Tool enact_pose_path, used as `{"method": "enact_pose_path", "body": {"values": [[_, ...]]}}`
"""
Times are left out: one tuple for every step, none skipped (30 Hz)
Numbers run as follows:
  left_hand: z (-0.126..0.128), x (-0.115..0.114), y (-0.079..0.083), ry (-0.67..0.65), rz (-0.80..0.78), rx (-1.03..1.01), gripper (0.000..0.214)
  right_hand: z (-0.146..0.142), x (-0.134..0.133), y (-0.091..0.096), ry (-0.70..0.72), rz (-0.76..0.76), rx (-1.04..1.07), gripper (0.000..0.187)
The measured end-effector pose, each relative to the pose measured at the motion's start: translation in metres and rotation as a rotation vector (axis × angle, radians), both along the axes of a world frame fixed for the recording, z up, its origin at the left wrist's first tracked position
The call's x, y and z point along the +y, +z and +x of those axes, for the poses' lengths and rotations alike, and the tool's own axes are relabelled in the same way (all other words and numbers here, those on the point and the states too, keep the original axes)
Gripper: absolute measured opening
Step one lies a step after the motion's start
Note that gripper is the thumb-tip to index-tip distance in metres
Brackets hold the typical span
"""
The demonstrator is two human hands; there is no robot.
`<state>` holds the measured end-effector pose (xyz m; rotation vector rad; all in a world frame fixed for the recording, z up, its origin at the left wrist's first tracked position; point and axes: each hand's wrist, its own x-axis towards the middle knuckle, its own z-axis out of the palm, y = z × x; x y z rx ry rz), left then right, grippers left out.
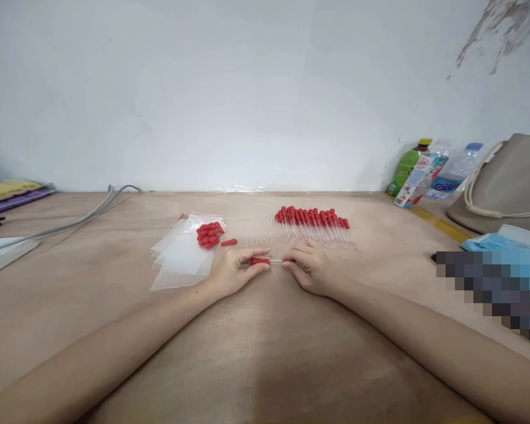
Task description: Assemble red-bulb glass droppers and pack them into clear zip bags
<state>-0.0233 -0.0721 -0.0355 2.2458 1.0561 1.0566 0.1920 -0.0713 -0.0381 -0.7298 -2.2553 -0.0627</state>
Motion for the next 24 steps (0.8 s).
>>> {"method": "enact_pose_path", "body": {"values": [[0.0005,-0.0006,-0.0002,-0.011,-0.005,-0.004,0.035,-0.0001,0.0,0.0001,0.007,0.006,-0.009,0.016],[0.001,-0.0013,-0.0002,-0.024,-0.01,-0.005,0.035,-0.0003,0.0,0.0003,0.012,0.012,-0.019,0.017],[0.0015,-0.0019,-0.0002,-0.034,-0.01,-0.006,0.034,-0.0006,0.0,0.0008,0.016,0.018,-0.027,0.017],[0.0018,-0.0024,-0.0001,-0.043,-0.006,-0.003,0.035,-0.0012,-0.0001,0.0012,0.019,0.021,-0.034,0.018],[0.0019,-0.0029,0.0,-0.049,0.004,0.002,0.035,-0.002,-0.0003,0.0017,0.021,0.021,-0.042,0.019],[0.0019,-0.0034,0.0002,-0.051,0.015,0.009,0.035,-0.003,-0.0006,0.0021,0.021,0.019,-0.051,0.02],[0.0019,-0.004,0.0005,-0.051,0.026,0.017,0.035,-0.0041,-0.0008,0.0023,0.018,0.015,-0.062,0.021],[0.0019,-0.0045,0.0009,-0.049,0.036,0.025,0.034,-0.0053,-0.0011,0.0024,0.012,0.011,-0.074,0.023],[0.002,-0.0052,0.0015,-0.049,0.044,0.03,0.034,-0.0064,-0.0014,0.0024,0.004,0.007,-0.088,0.025],[0.0021,-0.0058,0.0021,-0.048,0.049,0.034,0.033,-0.0074,-0.0017,0.0022,-0.008,0.005,-0.1,0.027],[0.0023,-0.0065,0.0028,-0.044,0.053,0.036,0.033,-0.0083,-0.0019,0.002,-0.019,0.002,-0.112,0.028],[0.0026,-0.0071,0.0035,-0.04,0.055,0.038,0.033,-0.0089,-0.002,0.0017,-0.027,-0.002,-0.126,0.03],[0.0029,-0.0077,0.004,-0.037,0.057,0.04,0.033,-0.0094,-0.0021,0.0013,-0.031,-0.008,-0.14,0.031],[0.0032,-0.0081,0.0045,-0.035,0.058,0.042,0.033,-0.0097,-0.0021,0.0011,-0.033,-0.018,-0.154,0.031],[0.0034,-0.0084,0.0047,-0.034,0.057,0.045,0.033,-0.0098,-0.0021,0.0008,-0.033,-0.03,-0.166,0.031],[0.0036,-0.0086,0.0048,-0.036,0.054,0.049,0.034,-0.0098,-0.002,0.0006,-0.032,-0.043,-0.176,0.031],[0.0036,-0.0086,0.0046,-0.041,0.047,0.053,0.034,-0.0097,-0.0018,0.0005,-0.03,-0.056,-0.185,0.031],[0.0036,-0.0085,0.0044,-0.047,0.038,0.056,0.035,-0.0096,-0.0016,0.0005,-0.029,-0.07,-0.192,0.031],[0.0035,-0.0083,0.0042,-0.053,0.027,0.059,0.035,-0.0095,-0.0014,0.0006,-0.028,-0.084,-0.199,0.031],[0.0034,-0.0081,0.0042,-0.059,0.014,0.061,0.036,-0.0095,-0.0011,0.001,-0.03,-0.097,-0.205,0.031],[0.0035,-0.0078,0.0043,-0.06,0.0,0.062,0.037,-0.0095,-0.0009,0.0017,-0.033,-0.112,-0.212,0.03],[0.0036,-0.0075,0.0046,-0.053,-0.014,0.059,0.038,-0.0096,-0.0007,0.0029,-0.04,-0.125,-0.219,0.03],[0.0039,-0.0072,0.0052,-0.042,-0.028,0.053,0.039,-0.0097,-0.0005,0.0046,-0.05,-0.137,-0.224,0.029],[0.0043,-0.0069,0.0057,-0.03,-0.042,0.046,0.04,-0.0097,-0.0006,0.0069,-0.059,-0.143,-0.23,0.029]]}}
